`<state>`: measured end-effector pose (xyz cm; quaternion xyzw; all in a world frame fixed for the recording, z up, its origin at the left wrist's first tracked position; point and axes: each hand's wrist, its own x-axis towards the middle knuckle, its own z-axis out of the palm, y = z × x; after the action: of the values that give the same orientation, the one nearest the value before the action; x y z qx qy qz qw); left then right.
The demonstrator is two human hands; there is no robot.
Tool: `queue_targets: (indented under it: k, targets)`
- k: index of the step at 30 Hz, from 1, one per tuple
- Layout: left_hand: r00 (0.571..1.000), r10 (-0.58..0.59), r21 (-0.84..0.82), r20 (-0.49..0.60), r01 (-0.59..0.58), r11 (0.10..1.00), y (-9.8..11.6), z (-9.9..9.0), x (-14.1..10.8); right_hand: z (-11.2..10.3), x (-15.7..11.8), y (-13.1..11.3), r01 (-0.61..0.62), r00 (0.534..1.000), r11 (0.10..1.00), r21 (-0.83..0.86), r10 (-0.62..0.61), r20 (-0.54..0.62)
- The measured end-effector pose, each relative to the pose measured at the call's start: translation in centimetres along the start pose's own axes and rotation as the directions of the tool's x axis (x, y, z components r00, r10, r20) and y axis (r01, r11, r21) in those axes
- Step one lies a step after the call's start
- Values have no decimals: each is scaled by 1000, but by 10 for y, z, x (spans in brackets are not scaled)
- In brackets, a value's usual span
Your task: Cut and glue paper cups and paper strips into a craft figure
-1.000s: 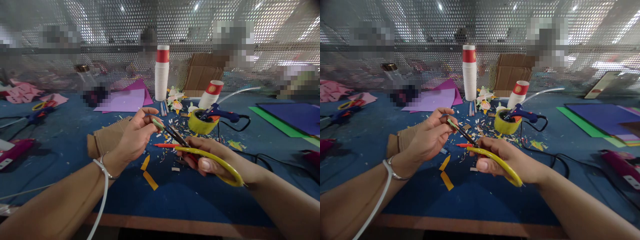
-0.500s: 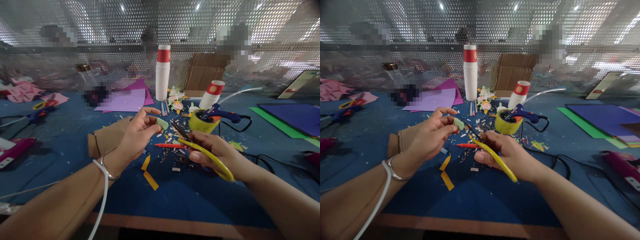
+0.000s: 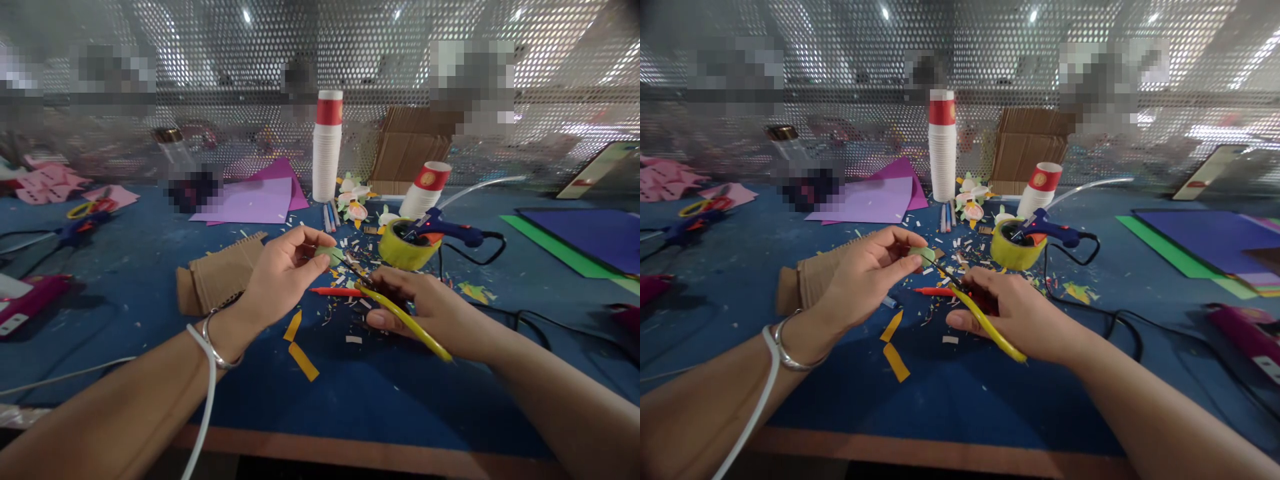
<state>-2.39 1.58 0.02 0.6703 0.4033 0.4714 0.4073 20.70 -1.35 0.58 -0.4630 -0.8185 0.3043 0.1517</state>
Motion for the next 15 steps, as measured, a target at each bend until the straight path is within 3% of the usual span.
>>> queue_targets:
  k: [9, 15]
  targets:
    - [999, -1, 72, 42, -2, 997, 2, -1, -1, 0, 1, 2, 2, 1000, 1000, 14, -2, 7]
    - [998, -5, 23, 66, 4, 1000, 6, 0, -2, 0, 0, 2, 10, 1000, 999, 40, -11, 12]
